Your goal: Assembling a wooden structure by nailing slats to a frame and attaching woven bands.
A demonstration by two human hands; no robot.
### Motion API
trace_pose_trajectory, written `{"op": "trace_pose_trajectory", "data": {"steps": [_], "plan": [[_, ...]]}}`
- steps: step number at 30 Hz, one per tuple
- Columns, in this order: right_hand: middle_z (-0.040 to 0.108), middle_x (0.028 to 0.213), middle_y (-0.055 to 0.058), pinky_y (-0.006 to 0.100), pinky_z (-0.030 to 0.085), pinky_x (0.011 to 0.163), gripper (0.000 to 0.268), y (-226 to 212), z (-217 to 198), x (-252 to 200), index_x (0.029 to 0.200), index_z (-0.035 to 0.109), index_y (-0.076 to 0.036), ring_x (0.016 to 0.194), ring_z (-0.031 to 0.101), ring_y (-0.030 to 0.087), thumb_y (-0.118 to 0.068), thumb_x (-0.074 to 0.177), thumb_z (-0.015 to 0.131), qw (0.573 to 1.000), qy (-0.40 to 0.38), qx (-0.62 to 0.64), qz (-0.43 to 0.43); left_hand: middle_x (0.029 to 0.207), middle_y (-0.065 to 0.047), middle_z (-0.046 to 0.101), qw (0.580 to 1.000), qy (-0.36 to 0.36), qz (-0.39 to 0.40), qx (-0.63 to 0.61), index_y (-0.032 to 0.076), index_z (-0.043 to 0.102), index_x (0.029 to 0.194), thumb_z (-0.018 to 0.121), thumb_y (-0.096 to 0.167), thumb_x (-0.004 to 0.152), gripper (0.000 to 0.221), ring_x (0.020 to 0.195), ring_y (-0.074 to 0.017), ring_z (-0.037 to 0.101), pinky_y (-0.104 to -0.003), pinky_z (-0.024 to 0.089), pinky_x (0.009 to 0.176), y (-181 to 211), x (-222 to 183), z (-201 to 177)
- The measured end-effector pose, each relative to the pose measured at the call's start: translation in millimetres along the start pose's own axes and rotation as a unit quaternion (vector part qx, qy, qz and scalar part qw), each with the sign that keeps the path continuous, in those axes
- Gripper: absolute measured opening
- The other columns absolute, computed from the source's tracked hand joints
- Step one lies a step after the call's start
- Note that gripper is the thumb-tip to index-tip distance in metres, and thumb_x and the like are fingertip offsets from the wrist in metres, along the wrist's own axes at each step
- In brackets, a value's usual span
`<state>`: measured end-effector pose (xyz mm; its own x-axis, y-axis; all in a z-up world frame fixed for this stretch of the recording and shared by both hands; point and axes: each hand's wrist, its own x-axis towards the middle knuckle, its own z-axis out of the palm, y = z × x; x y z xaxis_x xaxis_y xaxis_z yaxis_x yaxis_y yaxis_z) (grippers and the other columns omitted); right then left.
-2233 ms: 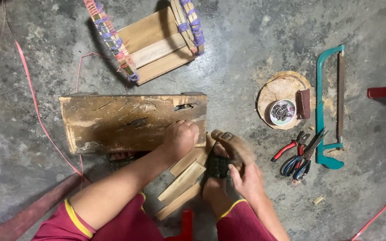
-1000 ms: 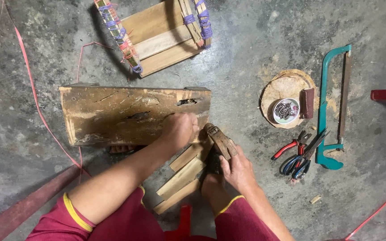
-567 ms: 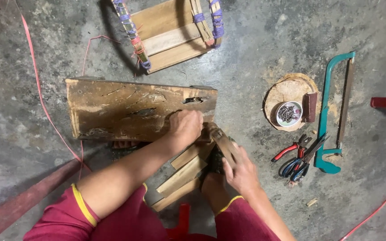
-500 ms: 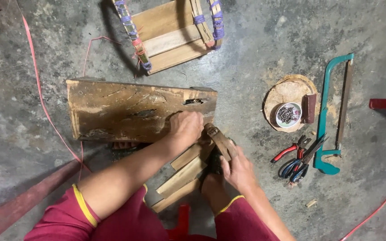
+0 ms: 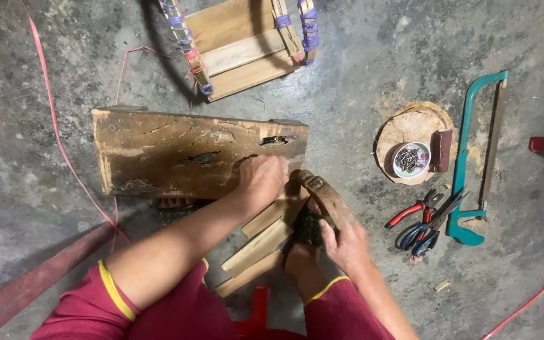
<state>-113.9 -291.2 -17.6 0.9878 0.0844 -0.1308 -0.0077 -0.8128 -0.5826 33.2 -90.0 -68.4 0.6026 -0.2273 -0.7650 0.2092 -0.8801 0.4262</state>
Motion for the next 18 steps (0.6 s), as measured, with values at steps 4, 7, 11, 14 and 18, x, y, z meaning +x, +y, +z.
{"op": "trace_pose_trajectory", "data": {"steps": [4,7,11,14,18], "plan": [[0.071,0.124,0.009,0.045,0.060,0.091,0.046,20.4,18.3,-15.3,0.132,0.069,-0.025,0.114,0.069,0.033,-0.043,0.091,0.064,0.992,-0.081,-0.049,0.078,0.088,-0.013,0.079,1.000,-0.002,0.005,-0.011,0.022,0.081,0.087,0.062,0.018,0.083,0.020,0.094,-0.0353,0.076,-0.044,0.061,0.081,-10.0,1.3,12.6],[0.073,0.112,0.009,0.045,0.063,0.085,0.048,68.4,47.8,-50.7,0.130,0.069,-0.030,0.102,0.073,0.033,-0.055,0.089,0.063,0.979,-0.112,-0.067,0.159,0.090,-0.012,0.079,0.996,0.005,-0.040,-0.086,0.023,0.082,0.086,0.062,0.016,0.080,0.022,0.097,-0.0353,0.075,-0.043,0.060,0.080,-16.1,4.0,20.3],[0.060,0.140,0.025,0.059,0.054,0.099,0.056,22.5,19.1,-21.9,0.146,0.054,-0.014,0.122,0.060,0.048,-0.034,0.094,0.060,0.987,-0.100,0.050,0.117,0.088,-0.009,0.079,1.000,-0.014,-0.001,0.007,0.024,0.081,0.088,0.063,0.023,0.084,0.018,0.096,-0.0332,0.076,-0.043,0.061,0.082,-0.3,-5.5,-3.2],[0.057,0.140,0.032,0.067,0.052,0.098,0.055,14.3,16.2,-15.3,0.147,0.049,-0.007,0.120,0.058,0.056,-0.029,0.098,0.057,0.988,-0.086,0.086,0.100,0.088,-0.009,0.079,1.000,-0.019,0.008,0.004,0.025,0.081,0.087,0.063,0.024,0.084,0.019,0.095,-0.0336,0.076,-0.044,0.060,0.082,6.7,-14.1,-14.2],[0.057,0.139,0.034,0.068,0.054,0.095,0.052,0.9,15.9,-5.4,0.146,0.046,-0.005,0.119,0.058,0.057,-0.026,0.099,0.055,0.987,-0.072,0.120,0.078,0.089,-0.009,0.078,0.998,-0.021,0.043,-0.037,0.027,0.079,0.082,0.062,0.027,0.082,0.017,0.096,-0.0364,0.074,-0.046,0.059,0.079,2.3,-20.5,-23.4]]}}
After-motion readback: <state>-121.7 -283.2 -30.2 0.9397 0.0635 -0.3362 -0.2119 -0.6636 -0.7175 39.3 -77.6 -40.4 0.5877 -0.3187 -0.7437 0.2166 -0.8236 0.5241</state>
